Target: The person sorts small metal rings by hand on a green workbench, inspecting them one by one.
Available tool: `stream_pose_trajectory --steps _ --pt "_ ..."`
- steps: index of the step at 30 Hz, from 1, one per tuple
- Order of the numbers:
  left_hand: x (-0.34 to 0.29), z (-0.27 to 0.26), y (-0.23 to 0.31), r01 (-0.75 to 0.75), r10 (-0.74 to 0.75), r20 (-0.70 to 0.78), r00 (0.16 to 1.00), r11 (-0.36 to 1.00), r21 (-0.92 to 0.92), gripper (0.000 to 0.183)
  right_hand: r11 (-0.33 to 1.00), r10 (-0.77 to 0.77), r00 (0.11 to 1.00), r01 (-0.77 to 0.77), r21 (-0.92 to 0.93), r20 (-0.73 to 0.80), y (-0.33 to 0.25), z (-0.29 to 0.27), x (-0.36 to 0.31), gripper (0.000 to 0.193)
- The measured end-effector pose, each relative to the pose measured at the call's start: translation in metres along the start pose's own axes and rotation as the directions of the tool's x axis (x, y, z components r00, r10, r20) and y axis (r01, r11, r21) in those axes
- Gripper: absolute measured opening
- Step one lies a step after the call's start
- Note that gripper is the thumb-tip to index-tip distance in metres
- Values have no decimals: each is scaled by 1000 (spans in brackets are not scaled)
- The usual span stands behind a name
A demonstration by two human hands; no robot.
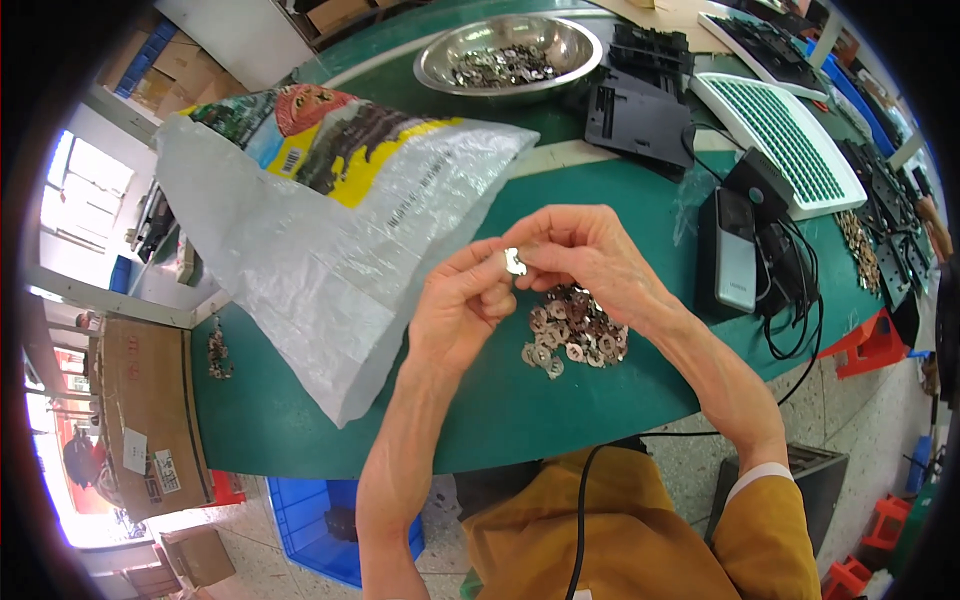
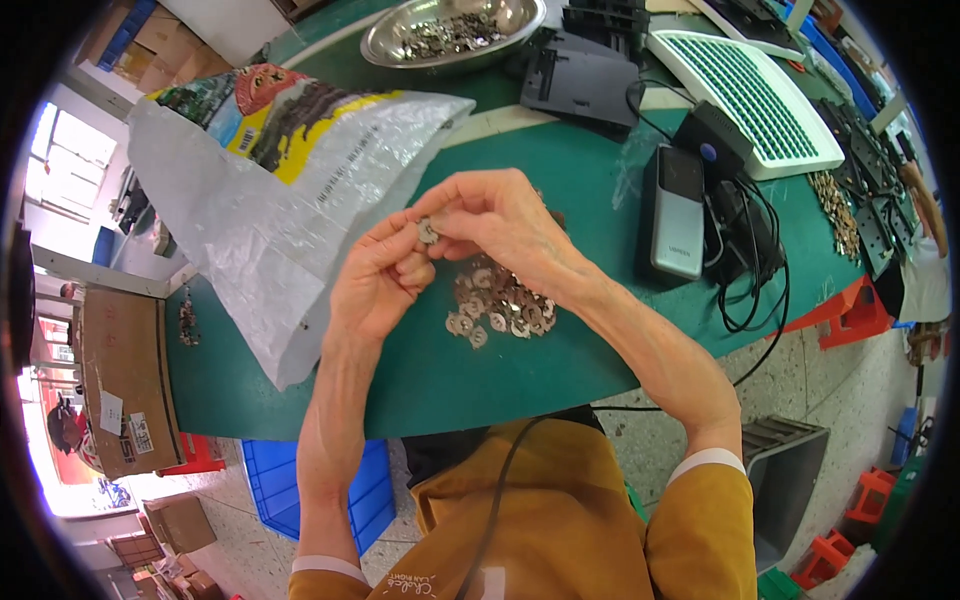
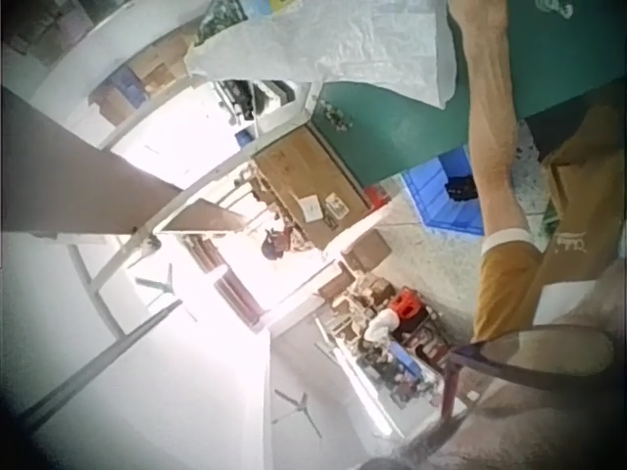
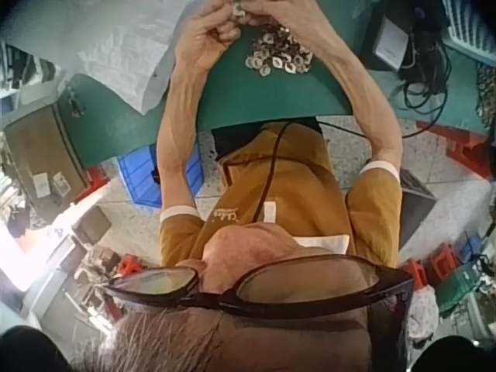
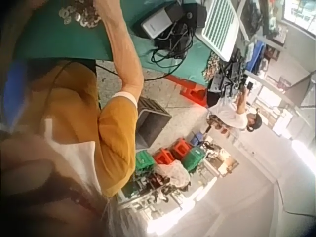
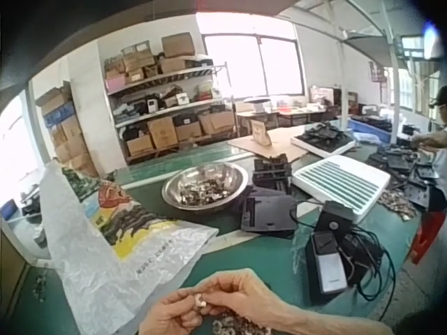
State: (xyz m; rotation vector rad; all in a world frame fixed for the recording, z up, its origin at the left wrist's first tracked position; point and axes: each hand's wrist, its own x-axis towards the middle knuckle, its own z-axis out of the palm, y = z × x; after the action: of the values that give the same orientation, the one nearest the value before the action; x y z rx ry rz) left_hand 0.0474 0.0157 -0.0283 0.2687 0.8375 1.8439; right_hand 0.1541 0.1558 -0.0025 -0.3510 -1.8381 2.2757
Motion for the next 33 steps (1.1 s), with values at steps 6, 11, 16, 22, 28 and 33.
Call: stream_pose_trajectory --steps 6,11,16,22,28,33 --pt "0 -4 0 -5 3 -92 996 1000 -11 16 999 10 1000 -11 53 15 4 1 0 11" --pt "-3 2 2 -37 49 -97 994 992 124 17 998 -41 999 40 -56 -8 0 1 2 10" --pt "-3 4 2 -53 70 -110 992 988 145 15 1000 -29 999 29 6 16 0 1 1 8" --pt "-3 4 2 -60 82 -125 989 983 172 16 1000 -26 999 26 -3 24 1 0 1 8" --pt "-2 7 1 -99 140 -153 978 963 252 15 992 -57 998 58 -111 11 2 1 1 10" --pt "-1 6 -4 -119 169 -170 971 956 269 12 959 -110 994 103 -264 -12 3 5 2 8"
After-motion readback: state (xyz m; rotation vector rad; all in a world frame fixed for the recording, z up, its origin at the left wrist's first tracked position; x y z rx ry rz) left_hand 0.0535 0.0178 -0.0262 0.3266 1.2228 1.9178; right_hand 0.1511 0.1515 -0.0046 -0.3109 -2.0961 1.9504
